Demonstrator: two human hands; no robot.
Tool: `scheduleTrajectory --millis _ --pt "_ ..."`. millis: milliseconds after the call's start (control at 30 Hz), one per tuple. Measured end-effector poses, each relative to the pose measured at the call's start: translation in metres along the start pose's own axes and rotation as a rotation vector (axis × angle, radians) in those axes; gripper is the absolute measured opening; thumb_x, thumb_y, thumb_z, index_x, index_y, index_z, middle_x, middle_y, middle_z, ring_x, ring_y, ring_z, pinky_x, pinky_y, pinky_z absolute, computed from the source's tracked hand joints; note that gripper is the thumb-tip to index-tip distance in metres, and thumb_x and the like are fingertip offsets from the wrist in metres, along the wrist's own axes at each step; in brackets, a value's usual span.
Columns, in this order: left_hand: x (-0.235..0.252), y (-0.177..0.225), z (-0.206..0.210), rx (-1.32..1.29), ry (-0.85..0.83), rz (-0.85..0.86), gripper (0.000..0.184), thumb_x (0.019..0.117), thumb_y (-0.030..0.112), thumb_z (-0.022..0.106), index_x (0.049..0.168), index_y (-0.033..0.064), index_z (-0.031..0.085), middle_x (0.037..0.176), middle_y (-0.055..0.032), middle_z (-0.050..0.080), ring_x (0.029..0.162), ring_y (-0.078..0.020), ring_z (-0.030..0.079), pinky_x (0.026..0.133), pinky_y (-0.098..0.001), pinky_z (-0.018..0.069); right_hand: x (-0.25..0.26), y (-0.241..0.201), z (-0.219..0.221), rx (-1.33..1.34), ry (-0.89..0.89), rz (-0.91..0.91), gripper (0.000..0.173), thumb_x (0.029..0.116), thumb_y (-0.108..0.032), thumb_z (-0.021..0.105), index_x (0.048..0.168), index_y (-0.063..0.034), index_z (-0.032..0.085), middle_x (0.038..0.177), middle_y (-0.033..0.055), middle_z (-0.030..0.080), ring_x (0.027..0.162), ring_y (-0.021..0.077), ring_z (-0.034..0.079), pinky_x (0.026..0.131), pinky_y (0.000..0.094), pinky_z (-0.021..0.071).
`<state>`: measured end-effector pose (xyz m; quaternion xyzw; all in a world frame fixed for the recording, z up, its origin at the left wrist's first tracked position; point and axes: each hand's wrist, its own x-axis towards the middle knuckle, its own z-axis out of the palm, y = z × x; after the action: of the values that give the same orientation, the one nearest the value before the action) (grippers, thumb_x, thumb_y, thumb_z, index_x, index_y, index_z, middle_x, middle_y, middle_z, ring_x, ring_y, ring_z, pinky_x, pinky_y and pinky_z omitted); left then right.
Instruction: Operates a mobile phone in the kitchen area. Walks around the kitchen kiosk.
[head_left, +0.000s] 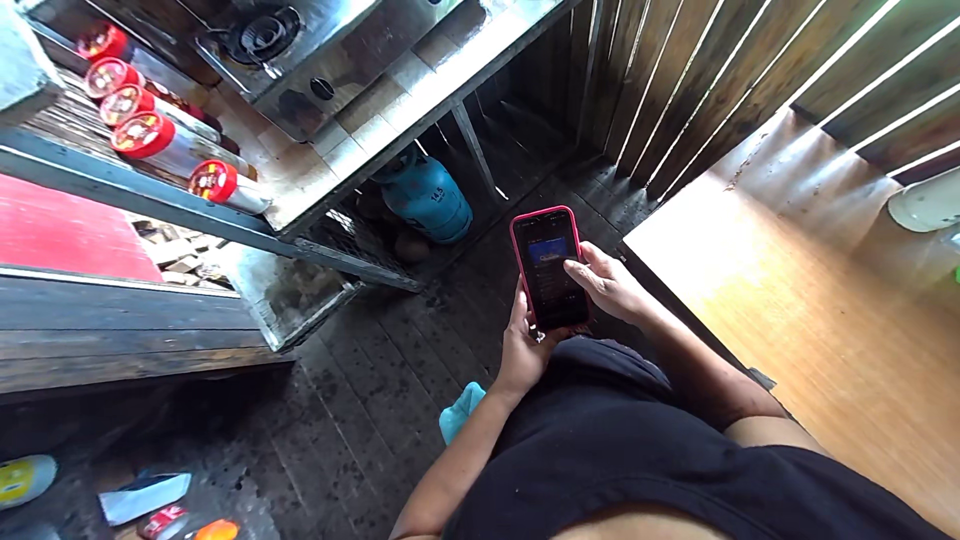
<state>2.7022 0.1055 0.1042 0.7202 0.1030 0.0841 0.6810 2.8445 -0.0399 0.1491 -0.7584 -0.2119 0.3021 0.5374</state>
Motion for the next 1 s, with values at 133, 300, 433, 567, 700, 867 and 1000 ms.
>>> scheduleTrajectory --millis 133,300,433,567,700,867,1000 --pt "0.002 0.007 -0.005 -0.132 -0.062 0.032 0.099 0.0813 0.000 0.079 0.155 -0.0139 0.014 0.148 -0.0224 0.050 0.128 -0.0163 0.059 0.108 -0.0322 0.0520 0.000 0.009 0.011 0.309 0.060 -0.117 0.051 0.1100 -0.040 0.031 0.139 -0.0052 0.053 0.120 0.0026 0.067 0.109 0.0064 0.064 0.097 0.0303 0.0540" --pt "0.001 0.011 -0.014 -0.069 -0.053 0.085 0.105 0.0795 0.002 0.081 0.158 -0.0121 0.013 0.163 -0.0265 0.027 0.149 -0.0227 0.037 0.122 -0.0338 0.0338 0.017 0.013 0.046 1.021 -0.284 -0.009 0.076 0.0997 -0.069 0.034 0.143 -0.0082 0.047 0.133 0.0169 0.066 0.119 0.0306 0.066 0.095 0.0484 0.0584" --pt "-0.009 0.027 -0.050 0.323 -0.107 -0.166 0.119 0.0878 0.025 0.081 0.162 0.0020 -0.009 0.168 -0.0251 0.014 0.137 -0.0351 0.052 0.114 -0.0508 0.0402 0.025 -0.002 0.079 0.969 -0.260 0.017 0.052 0.1054 -0.057 0.033 0.122 -0.0223 0.068 0.111 0.0001 0.076 0.103 0.0133 0.073 0.085 0.0384 0.0632" --pt "-0.035 0.041 -0.106 0.574 -0.161 -0.268 0.117 0.0906 0.035 0.078 0.164 0.0106 -0.009 0.145 -0.0265 0.055 0.135 -0.0402 0.052 0.122 -0.0685 0.0094 0.041 -0.012 0.117 1.013 -0.338 0.142 0.050 0.1066 -0.052 0.030 0.118 -0.0211 0.068 0.108 0.0030 0.077 0.099 0.0169 0.074 0.081 0.0421 0.0644" --pt "-0.105 0.063 -0.190 0.806 0.000 -0.416 0.093 0.0907 0.016 0.077 0.165 0.0220 0.022 0.138 -0.0253 0.059 0.136 -0.0447 0.049 0.116 -0.0711 0.0231 0.074 -0.002 0.150 1.218 -0.703 0.383 0.068 0.0938 -0.065 0.049 0.132 -0.0108 0.063 0.127 0.0207 0.068 0.111 0.0360 0.070 0.089 0.0540 0.0598" --pt "-0.258 0.077 -0.257 0.662 0.006 -0.900 0.097 0.0778 0.004 0.085 0.160 0.0126 0.034 0.136 -0.0313 0.058 0.123 -0.0515 0.057 0.100 -0.0685 0.0454 0.097 -0.004 0.206 1.187 -0.773 0.394 0.064 0.0900 -0.062 0.058 0.131 -0.0131 0.065 0.127 0.0192 0.068 0.111 0.0349 0.070 0.088 0.0532 0.0601" --pt "-0.308 0.082 -0.239 0.248 0.069 -0.819 0.090 0.0811 -0.001 0.081 0.159 0.0097 0.037 0.152 -0.0219 0.050 0.138 -0.0412 0.049 0.113 -0.0617 0.0378 0.117 -0.011 0.264 1.138 -0.715 0.485 0.062 0.0950 -0.063 0.049 0.129 -0.0132 0.065 0.123 0.0167 0.071 0.110 0.0330 0.071 0.089 0.0522 0.0599"
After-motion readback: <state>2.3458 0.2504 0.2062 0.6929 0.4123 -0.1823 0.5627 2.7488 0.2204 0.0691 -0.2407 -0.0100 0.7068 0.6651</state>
